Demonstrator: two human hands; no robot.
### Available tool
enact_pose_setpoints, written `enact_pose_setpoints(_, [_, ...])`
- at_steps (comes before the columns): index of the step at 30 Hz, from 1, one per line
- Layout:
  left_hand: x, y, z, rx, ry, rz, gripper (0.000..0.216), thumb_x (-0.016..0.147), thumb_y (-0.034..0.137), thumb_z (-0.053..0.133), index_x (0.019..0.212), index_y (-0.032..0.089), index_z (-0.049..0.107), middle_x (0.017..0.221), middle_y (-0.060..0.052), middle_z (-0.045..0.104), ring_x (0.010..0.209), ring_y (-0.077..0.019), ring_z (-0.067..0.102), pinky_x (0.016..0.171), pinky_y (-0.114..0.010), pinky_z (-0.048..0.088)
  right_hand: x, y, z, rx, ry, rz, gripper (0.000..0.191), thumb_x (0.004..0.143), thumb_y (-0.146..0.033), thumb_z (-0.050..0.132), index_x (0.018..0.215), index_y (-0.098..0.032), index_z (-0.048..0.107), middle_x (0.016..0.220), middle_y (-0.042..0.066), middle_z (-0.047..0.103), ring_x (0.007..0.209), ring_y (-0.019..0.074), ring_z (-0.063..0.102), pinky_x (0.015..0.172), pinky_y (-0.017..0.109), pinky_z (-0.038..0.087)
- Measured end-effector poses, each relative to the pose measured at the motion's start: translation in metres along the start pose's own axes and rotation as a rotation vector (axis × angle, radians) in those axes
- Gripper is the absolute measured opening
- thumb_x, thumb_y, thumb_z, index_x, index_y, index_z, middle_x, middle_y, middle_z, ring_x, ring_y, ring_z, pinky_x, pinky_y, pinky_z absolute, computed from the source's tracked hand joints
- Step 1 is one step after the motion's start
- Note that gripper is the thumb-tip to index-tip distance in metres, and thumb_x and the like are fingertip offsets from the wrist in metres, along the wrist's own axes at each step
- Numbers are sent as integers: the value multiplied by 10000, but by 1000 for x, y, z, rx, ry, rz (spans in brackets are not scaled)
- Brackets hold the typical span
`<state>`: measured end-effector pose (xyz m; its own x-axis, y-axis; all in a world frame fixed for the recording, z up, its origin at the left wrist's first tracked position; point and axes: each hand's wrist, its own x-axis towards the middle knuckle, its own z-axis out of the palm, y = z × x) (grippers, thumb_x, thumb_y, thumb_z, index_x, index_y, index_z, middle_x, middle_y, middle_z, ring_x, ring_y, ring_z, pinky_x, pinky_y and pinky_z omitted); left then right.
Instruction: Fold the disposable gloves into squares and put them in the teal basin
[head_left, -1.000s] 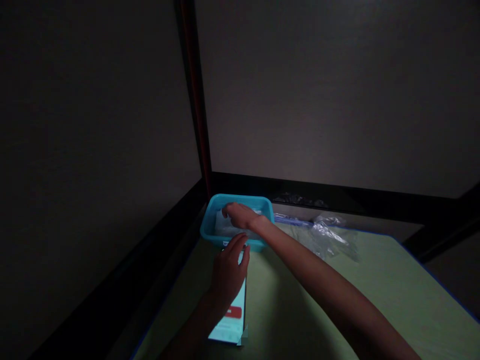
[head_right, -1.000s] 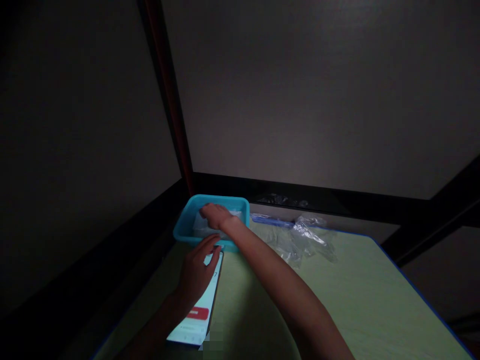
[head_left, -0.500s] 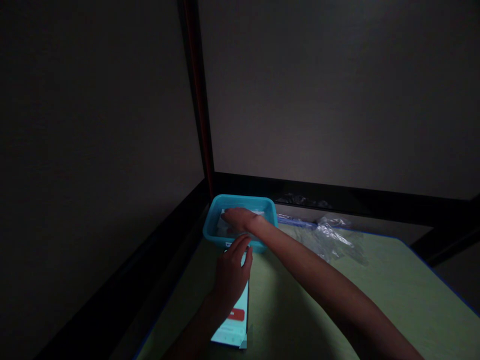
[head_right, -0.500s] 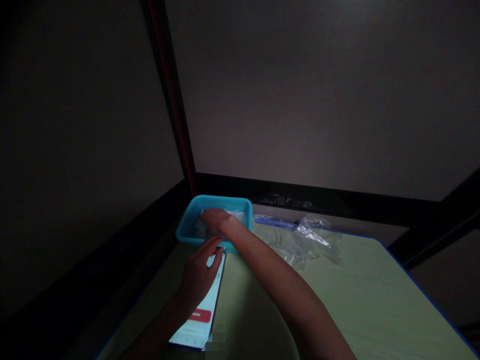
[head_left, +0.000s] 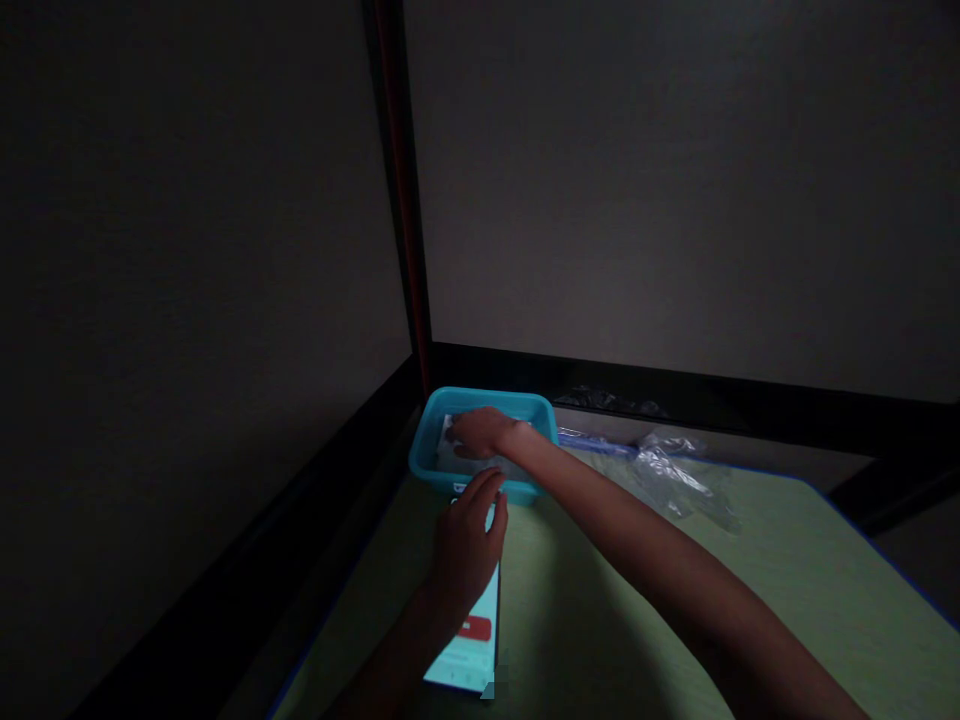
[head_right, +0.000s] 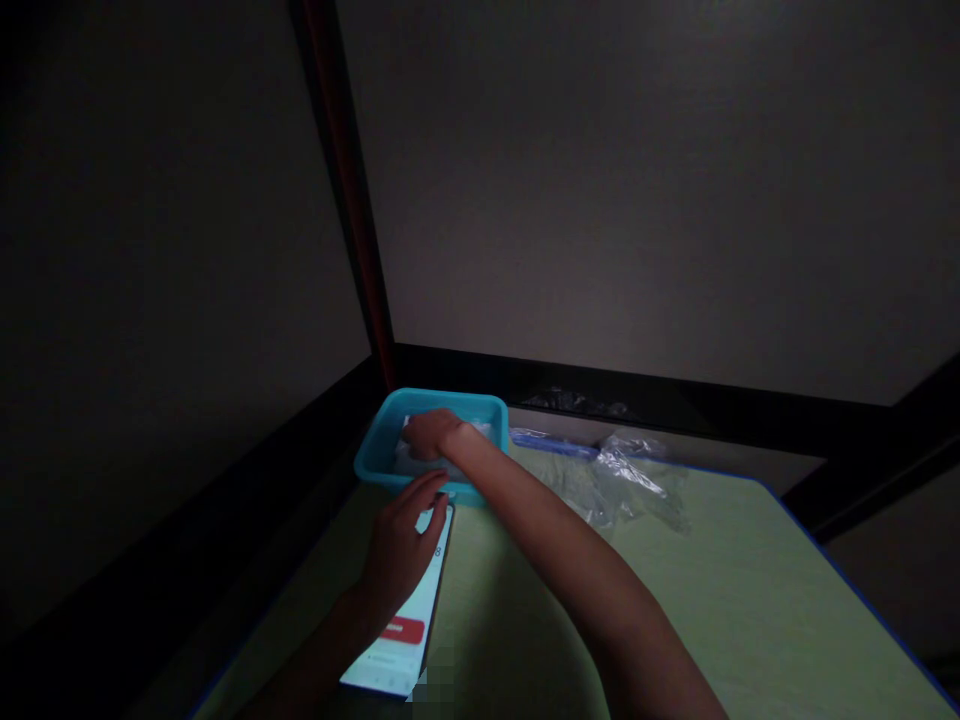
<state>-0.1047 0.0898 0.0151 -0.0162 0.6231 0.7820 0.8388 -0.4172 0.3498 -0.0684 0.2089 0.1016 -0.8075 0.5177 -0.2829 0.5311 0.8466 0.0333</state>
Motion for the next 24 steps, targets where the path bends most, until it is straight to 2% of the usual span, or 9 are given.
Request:
enact_pose_setpoints(5, [0,0,0,-16,-15,-13,233,839,108,430,976,147,614,949,-99,693,826,-193,674,727,-293,556,4,1,-6,21,-73,57,301,877,-303,522,1142,-159,516,1137,78,547,952,200,571,789,399,491])
enact_pose_setpoints(12, [1,1,-1,-7,-24,-18,234,835,104,432,977,144,613,951,-101,694,836,-196,673,722,-295,559,6,19,-3,124,-128,-8,301,881,-307,515,1144,-159,515,1150,81,540,959,201,568,797,409,490])
enact_pose_setpoints(14, [1,1,-2,-4,-26,-19,241,829,98,432,981,153,612,954,-94,694,834,-190,673,723,-289,558,7,23,2,145,-120,-22,317,863,-240,543,1172,-175,510,1164,79,548,979,207,569,799,381,488])
enact_pose_setpoints(18, [0,1,-1,-7,-22,-19,252,831,96,419,990,155,606,961,-94,689,834,-187,671,729,-284,555,10,28,11,161,-94,-37,588,719,-24,604,1252,-243,489,1177,55,595,1012,234,582,759,278,472])
enact_pose_setpoints(24, [-1,-1,1,2,-13,-3,270,829,86,407,1001,149,605,974,-100,687,858,-193,668,738,-288,557,8,28,15,154,-100,-30,709,653,11,603,1294,-248,446,1190,83,590,1031,258,574,757,293,465])
